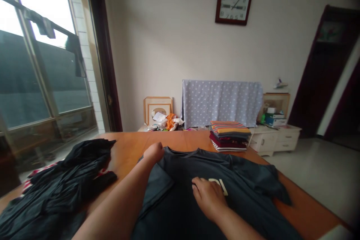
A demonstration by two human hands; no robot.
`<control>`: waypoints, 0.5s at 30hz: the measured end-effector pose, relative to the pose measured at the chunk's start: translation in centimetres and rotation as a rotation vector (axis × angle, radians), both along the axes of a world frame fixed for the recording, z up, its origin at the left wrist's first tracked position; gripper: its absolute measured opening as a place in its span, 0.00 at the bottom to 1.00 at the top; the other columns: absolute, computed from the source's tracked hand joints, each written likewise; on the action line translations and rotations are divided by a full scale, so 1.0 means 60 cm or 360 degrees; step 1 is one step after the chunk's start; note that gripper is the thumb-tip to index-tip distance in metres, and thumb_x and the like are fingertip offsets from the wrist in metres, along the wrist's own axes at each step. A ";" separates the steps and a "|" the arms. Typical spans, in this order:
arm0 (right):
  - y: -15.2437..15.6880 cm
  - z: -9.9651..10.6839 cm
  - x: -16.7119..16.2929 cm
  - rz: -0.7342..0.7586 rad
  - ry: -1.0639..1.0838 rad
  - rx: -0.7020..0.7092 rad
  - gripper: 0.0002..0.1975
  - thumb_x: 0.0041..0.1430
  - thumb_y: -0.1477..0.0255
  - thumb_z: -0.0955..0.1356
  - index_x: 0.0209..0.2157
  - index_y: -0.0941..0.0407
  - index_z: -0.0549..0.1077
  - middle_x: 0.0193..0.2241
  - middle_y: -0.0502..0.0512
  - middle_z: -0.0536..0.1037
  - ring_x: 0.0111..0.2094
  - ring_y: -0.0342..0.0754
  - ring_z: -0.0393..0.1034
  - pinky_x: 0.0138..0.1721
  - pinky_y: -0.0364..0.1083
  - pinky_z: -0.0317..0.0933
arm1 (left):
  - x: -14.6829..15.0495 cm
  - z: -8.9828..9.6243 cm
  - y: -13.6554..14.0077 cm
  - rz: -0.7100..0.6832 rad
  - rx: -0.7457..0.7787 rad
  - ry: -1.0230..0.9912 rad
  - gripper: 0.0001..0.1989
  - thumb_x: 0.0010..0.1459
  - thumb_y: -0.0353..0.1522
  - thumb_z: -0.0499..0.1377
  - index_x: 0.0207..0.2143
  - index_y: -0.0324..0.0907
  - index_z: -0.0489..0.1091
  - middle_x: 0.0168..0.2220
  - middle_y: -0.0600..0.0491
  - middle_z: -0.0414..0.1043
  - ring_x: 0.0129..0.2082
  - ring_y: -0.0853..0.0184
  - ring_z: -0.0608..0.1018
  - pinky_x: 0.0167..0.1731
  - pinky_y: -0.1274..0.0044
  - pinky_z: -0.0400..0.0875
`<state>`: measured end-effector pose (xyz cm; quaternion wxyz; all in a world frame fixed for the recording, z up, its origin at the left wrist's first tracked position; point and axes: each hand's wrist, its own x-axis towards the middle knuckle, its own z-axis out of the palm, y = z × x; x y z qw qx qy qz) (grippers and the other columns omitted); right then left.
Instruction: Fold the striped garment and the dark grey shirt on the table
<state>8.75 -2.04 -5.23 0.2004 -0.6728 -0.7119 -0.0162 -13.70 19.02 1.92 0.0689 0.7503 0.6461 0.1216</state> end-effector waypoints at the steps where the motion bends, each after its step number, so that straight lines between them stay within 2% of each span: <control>1: 0.002 -0.001 0.001 0.0008 0.0024 0.0001 0.14 0.69 0.67 0.59 0.47 0.46 0.74 0.39 0.50 0.81 0.38 0.49 0.75 0.37 0.46 0.53 | 0.015 -0.006 0.018 -0.0004 -0.0007 -0.0011 0.18 0.55 0.39 0.61 0.48 0.46 0.74 0.47 0.45 0.79 0.45 0.58 0.80 0.39 0.76 0.71; 7: 0.010 -0.007 0.012 0.0024 0.0115 -0.0010 0.12 0.67 0.66 0.61 0.45 0.44 0.74 0.38 0.47 0.81 0.37 0.49 0.74 0.36 0.46 0.51 | 0.080 -0.049 0.105 0.0021 -0.0062 -0.0063 0.20 0.54 0.38 0.61 0.50 0.45 0.73 0.55 0.42 0.75 0.53 0.53 0.77 0.46 0.70 0.71; 11: 0.013 -0.008 0.016 0.0017 0.0185 -0.0020 0.11 0.67 0.65 0.61 0.45 0.44 0.74 0.38 0.46 0.81 0.38 0.49 0.74 0.36 0.47 0.50 | 0.087 -0.071 0.140 0.0086 -0.0140 -0.0091 0.15 0.49 0.36 0.64 0.40 0.41 0.76 0.49 0.38 0.78 0.50 0.47 0.78 0.45 0.66 0.72; 15: 0.016 -0.002 0.017 0.0022 0.0225 -0.0055 0.11 0.66 0.65 0.62 0.44 0.44 0.74 0.38 0.46 0.81 0.38 0.49 0.74 0.36 0.47 0.50 | 0.080 -0.089 0.164 0.0140 -0.0100 -0.0213 0.12 0.50 0.35 0.62 0.37 0.39 0.74 0.42 0.40 0.80 0.46 0.50 0.80 0.41 0.70 0.73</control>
